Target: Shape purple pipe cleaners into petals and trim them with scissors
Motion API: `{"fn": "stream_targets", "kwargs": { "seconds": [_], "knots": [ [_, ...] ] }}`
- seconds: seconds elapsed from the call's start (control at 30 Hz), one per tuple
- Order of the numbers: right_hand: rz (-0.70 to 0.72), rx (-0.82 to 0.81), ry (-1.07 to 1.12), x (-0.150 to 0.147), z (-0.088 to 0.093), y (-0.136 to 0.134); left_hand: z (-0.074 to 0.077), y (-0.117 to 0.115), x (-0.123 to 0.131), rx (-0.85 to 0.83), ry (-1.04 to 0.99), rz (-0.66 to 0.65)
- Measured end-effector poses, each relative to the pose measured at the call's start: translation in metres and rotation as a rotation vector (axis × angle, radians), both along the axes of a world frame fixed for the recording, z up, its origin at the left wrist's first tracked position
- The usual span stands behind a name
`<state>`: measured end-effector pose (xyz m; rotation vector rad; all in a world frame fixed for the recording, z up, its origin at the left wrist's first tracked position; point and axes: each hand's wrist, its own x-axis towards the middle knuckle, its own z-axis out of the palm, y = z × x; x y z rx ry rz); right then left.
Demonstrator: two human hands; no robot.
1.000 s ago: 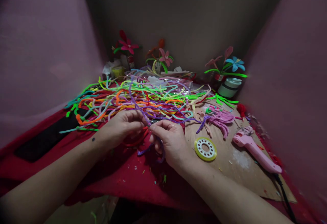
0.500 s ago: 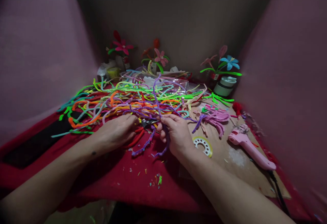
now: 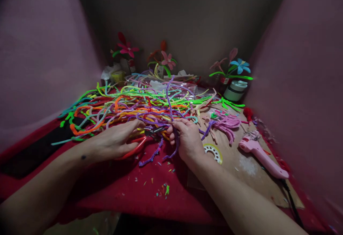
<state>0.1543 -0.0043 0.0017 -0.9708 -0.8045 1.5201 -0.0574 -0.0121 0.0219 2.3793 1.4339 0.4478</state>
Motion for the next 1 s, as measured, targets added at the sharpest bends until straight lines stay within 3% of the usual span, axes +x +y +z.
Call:
{"fn": "stream_targets", "kwargs": {
  "seconds": [0.2, 0.37, 0.47, 0.67, 1.0],
  "knots": [
    [0.004, -0.025, 0.030, 0.001, -0.003, 0.004, 0.009, 0.001, -0.008, 0.008, 0.275, -0.066],
    [0.058, -0.008, -0.006, 0.000, -0.002, 0.002, 0.015, 0.006, -0.016, -0.017, 0.048, -0.203],
    [0.101, 0.011, -0.041, 0.000, -0.002, -0.002, 0.009, 0.006, -0.011, 0.126, -0.018, -0.143],
    [0.065, 0.021, -0.093, -0.002, -0.001, -0.005, -0.006, 0.005, -0.002, 0.419, 0.198, -0.122],
    [0.079, 0.064, -0.110, -0.003, 0.003, -0.008, -0.006, 0.005, -0.002, 0.465, 0.261, -0.122]
  ]
}}
